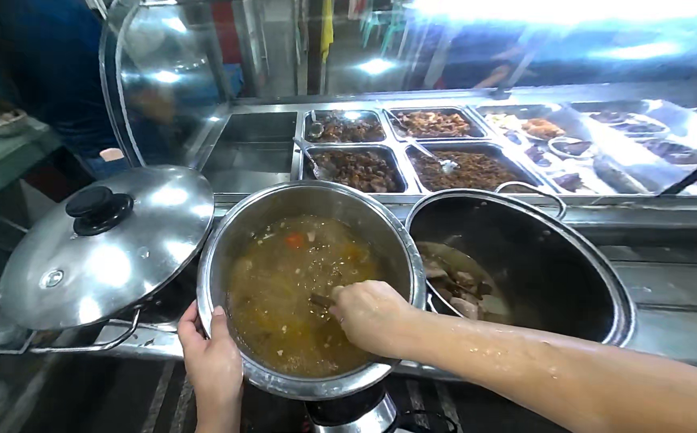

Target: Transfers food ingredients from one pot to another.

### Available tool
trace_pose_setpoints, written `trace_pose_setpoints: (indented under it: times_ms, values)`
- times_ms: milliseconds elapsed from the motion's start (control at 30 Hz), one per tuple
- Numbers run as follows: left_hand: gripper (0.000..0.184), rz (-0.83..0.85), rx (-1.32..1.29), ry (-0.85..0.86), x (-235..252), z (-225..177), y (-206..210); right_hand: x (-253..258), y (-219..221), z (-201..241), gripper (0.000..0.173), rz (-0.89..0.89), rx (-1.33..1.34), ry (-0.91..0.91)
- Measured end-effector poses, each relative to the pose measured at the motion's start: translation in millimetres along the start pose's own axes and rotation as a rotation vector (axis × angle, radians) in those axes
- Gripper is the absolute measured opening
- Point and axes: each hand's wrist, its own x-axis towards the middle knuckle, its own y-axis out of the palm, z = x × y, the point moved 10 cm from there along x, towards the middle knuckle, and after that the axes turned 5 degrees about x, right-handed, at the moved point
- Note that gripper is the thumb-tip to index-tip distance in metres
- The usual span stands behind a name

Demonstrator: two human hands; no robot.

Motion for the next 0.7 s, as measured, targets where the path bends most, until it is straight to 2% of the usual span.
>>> trace_pose_setpoints:
  times_ms: [233, 700]
  values:
    - [0.038, -0.014, -0.004, -0.007, -0.8, 0.6, -1.2, -12.4, 2.4, -0.3, 0.036, 0.032, 0.104, -0.068]
    - [0.039, -0.011, 0.028, -0.008, -1.0, -0.5, -0.9, -51.4, -35.7, -49.0, 0.031, -0.025, 0.273, 0.011]
